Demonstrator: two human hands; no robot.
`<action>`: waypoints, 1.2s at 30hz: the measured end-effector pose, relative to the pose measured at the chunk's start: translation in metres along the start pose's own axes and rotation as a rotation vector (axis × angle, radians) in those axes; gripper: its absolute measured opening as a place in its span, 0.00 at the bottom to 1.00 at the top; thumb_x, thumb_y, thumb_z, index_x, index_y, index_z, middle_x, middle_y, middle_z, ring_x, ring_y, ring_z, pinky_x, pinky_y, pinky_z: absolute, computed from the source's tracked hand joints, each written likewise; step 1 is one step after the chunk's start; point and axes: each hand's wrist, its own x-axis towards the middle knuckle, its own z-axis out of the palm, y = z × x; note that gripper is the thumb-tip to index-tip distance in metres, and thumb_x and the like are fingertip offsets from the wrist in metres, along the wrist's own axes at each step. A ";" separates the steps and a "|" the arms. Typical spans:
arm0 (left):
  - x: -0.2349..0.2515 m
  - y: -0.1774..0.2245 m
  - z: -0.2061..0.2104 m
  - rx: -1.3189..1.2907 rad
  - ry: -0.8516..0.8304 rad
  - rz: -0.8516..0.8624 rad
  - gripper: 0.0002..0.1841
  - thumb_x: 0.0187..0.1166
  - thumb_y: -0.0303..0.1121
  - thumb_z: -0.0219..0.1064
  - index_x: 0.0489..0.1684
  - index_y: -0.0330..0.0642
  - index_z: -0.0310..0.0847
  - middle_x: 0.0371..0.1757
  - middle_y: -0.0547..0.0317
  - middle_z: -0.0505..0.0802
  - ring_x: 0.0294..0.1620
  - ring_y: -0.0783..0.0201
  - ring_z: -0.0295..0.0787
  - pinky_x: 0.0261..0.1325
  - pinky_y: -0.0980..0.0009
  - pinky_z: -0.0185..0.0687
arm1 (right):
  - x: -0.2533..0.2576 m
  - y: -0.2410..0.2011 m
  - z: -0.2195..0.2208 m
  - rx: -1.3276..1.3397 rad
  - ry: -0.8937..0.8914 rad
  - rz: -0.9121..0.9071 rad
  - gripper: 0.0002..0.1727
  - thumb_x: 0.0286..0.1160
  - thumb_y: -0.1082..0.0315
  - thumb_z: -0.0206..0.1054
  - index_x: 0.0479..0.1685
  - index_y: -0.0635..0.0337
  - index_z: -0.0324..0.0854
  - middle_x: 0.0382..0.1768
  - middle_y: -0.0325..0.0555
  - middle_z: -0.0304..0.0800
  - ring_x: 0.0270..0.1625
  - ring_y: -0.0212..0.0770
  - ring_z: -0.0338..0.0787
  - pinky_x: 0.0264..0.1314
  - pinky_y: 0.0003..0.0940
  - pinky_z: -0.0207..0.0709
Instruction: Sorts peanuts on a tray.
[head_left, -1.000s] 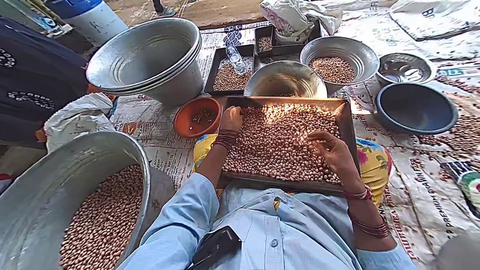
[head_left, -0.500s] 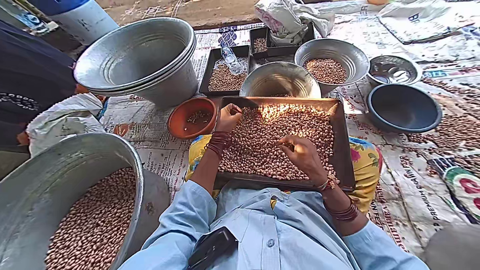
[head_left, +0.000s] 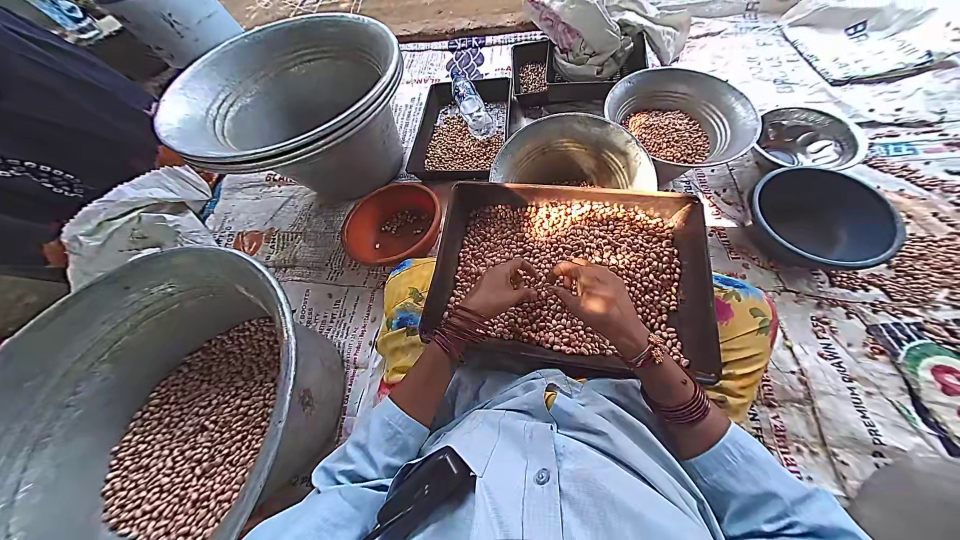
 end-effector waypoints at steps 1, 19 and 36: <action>0.000 0.005 0.006 -0.116 -0.061 0.034 0.17 0.77 0.28 0.73 0.63 0.36 0.80 0.40 0.57 0.88 0.32 0.73 0.80 0.42 0.73 0.80 | -0.001 -0.002 -0.005 0.080 -0.004 -0.008 0.12 0.72 0.60 0.73 0.49 0.53 0.90 0.30 0.43 0.87 0.32 0.45 0.86 0.36 0.49 0.78; 0.000 0.029 0.033 0.253 0.077 0.155 0.12 0.85 0.34 0.65 0.52 0.36 0.90 0.41 0.46 0.92 0.40 0.54 0.86 0.54 0.55 0.81 | -0.034 0.035 -0.053 0.007 -0.017 0.352 0.10 0.81 0.63 0.69 0.53 0.51 0.91 0.40 0.46 0.94 0.39 0.46 0.90 0.47 0.54 0.80; 0.064 0.004 -0.061 0.514 0.524 0.141 0.13 0.85 0.25 0.59 0.56 0.38 0.90 0.55 0.39 0.94 0.66 0.37 0.87 0.71 0.40 0.77 | -0.037 0.067 -0.063 -0.232 -0.137 0.535 0.34 0.76 0.61 0.75 0.83 0.56 0.72 0.85 0.65 0.67 0.83 0.68 0.72 0.79 0.66 0.68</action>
